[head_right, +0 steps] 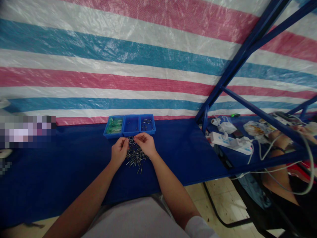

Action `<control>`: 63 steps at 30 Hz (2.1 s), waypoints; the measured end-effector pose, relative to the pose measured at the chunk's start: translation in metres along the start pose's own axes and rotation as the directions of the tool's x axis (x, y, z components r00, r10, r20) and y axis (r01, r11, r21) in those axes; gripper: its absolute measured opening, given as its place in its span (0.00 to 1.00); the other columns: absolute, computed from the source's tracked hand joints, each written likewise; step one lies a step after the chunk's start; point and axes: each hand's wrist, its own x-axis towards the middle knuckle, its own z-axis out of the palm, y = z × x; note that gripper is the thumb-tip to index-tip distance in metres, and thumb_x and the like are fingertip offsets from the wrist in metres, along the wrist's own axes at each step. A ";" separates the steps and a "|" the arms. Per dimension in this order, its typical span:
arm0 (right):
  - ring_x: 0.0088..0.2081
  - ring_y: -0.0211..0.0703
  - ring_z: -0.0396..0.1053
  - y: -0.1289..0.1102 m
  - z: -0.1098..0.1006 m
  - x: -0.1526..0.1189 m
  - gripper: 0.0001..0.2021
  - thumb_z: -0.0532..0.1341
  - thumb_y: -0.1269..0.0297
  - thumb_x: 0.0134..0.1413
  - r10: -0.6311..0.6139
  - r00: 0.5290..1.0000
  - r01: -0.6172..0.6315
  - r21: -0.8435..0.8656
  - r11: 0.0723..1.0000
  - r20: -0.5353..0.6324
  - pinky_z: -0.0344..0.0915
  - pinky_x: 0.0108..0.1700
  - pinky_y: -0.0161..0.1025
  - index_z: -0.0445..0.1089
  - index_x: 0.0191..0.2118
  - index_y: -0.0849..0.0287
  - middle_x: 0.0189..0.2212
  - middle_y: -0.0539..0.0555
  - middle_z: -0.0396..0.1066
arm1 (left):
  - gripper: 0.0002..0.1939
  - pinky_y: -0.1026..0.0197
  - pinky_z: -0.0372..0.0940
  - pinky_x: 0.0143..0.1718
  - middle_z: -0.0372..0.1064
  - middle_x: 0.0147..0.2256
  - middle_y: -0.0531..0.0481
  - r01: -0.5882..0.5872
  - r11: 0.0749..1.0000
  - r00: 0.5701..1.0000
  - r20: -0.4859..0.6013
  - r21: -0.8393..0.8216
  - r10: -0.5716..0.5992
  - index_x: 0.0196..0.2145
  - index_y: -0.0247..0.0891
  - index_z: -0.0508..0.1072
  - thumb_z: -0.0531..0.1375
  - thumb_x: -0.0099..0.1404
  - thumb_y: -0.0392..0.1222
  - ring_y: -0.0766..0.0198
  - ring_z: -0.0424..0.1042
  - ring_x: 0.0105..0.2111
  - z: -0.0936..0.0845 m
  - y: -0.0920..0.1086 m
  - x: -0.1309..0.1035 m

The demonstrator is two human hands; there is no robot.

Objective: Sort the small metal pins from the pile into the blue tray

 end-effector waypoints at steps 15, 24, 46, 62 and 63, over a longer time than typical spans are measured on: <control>0.29 0.40 0.72 -0.001 -0.001 0.001 0.09 0.69 0.61 0.40 -0.001 1.000 0.001 0.020 1.000 -0.002 0.70 0.38 0.40 0.72 0.29 0.56 0.28 0.51 0.75 | 0.11 0.67 0.56 0.24 0.62 0.19 0.58 -0.054 0.999 0.998 -0.030 0.008 0.054 0.36 0.39 0.71 0.55 0.63 0.48 0.70 0.61 0.19 0.000 0.003 0.000; 0.29 0.41 0.72 -0.002 -0.001 0.000 0.10 0.69 0.59 0.41 -0.010 1.000 0.011 -0.043 0.999 0.010 0.69 0.37 0.41 0.72 0.30 0.56 0.27 0.51 0.75 | 0.11 0.67 0.57 0.24 0.62 0.20 0.58 -0.043 0.999 0.999 -0.018 0.017 0.043 0.34 0.39 0.71 0.55 0.62 0.49 0.69 0.62 0.20 0.000 0.003 0.001; 0.32 0.40 0.71 0.007 -0.001 0.000 0.12 0.67 0.59 0.43 0.006 0.999 -0.004 -0.049 0.999 0.045 0.69 0.38 0.39 0.74 0.36 0.56 0.29 0.51 0.75 | 0.15 0.65 0.60 0.27 0.65 0.22 0.55 -0.034 0.999 0.998 0.049 0.010 0.033 0.34 0.39 0.70 0.51 0.65 0.52 0.67 0.67 0.23 0.001 -0.004 0.002; 0.27 0.39 0.70 0.006 -0.001 0.000 0.10 0.67 0.58 0.43 0.013 0.999 -0.011 -0.064 0.998 0.035 0.69 0.34 0.38 0.74 0.32 0.57 0.25 0.51 0.74 | 0.15 0.65 0.59 0.26 0.65 0.21 0.56 -0.025 1.000 0.999 0.025 0.010 0.025 0.34 0.39 0.70 0.51 0.65 0.52 0.67 0.65 0.21 0.001 -0.001 0.001; 0.26 0.39 0.70 0.006 -0.001 0.001 0.10 0.67 0.58 0.43 0.012 0.999 -0.010 -0.060 0.998 0.035 0.69 0.34 0.38 0.74 0.32 0.57 0.25 0.50 0.74 | 0.15 0.65 0.58 0.26 0.65 0.21 0.56 -0.018 1.000 1.000 0.023 0.006 0.018 0.36 0.39 0.70 0.52 0.64 0.52 0.67 0.65 0.21 0.001 -0.001 0.001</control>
